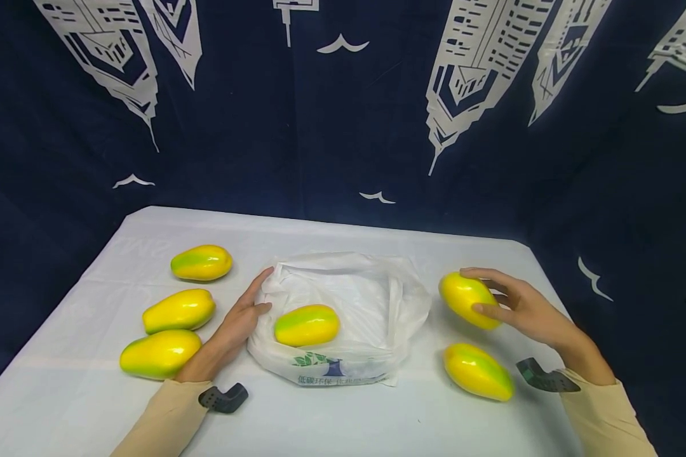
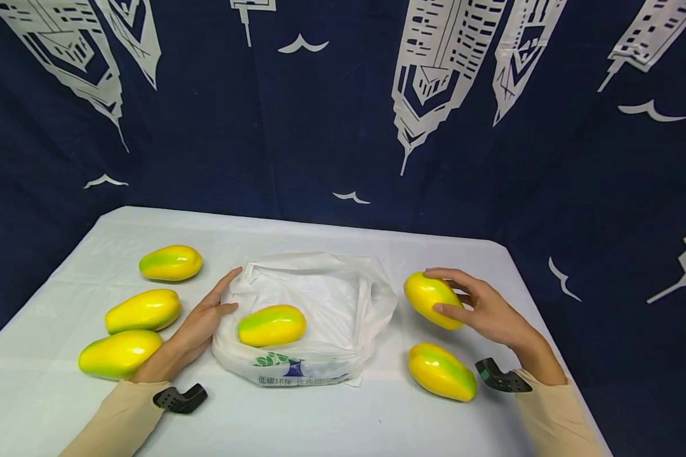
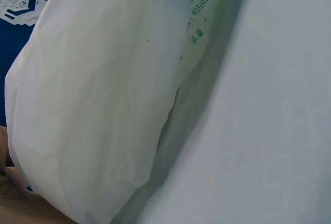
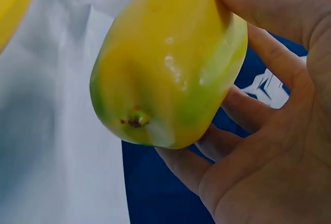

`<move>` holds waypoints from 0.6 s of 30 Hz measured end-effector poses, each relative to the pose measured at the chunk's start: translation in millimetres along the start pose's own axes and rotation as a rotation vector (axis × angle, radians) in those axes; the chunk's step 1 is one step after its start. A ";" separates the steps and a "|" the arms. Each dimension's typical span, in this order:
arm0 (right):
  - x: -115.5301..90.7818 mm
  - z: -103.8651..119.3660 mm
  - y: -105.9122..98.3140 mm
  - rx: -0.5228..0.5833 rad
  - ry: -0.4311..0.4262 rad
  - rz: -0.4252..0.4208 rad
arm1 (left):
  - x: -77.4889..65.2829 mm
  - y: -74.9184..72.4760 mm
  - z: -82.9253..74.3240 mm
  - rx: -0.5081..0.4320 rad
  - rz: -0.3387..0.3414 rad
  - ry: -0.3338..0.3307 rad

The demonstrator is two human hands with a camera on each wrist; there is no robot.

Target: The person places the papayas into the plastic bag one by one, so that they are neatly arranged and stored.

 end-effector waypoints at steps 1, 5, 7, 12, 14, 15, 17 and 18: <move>1.3 2.1 1.1 0.004 -0.007 -0.004 | 0.1 0.0 0.4 -0.001 0.000 0.000; 5.7 13.2 5.8 0.008 -0.031 -0.007 | 0.9 -0.1 2.0 0.000 -0.003 0.001; 7.5 19.8 8.0 0.006 -0.030 -0.002 | 0.6 -0.1 2.1 0.001 -0.007 0.000; 13.0 34.3 13.9 -0.005 -0.049 0.028 | -0.7 -0.4 1.3 -0.017 -0.007 -0.003; 16.2 38.3 16.9 -0.007 -0.064 0.042 | -0.9 -0.6 0.7 -0.025 -0.003 -0.002; 18.0 40.1 18.6 -0.006 -0.069 0.049 | -0.8 -0.8 0.4 -0.025 -0.003 -0.001; 21.6 43.2 22.1 -0.002 -0.078 0.062 | -0.7 -0.9 -0.3 -0.025 -0.004 0.003; 23.6 44.8 24.0 0.001 -0.078 0.069 | -0.3 -1.0 -0.1 -0.024 -0.002 0.005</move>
Point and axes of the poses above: each hand's wrist, its own x-axis towards the middle knuckle, its own y-axis out of the palm, z = x × y, the point moved 2 cm from there along x, towards the middle knuckle, and after that the axes turned 7 degrees about x, right-handed, at the moved point
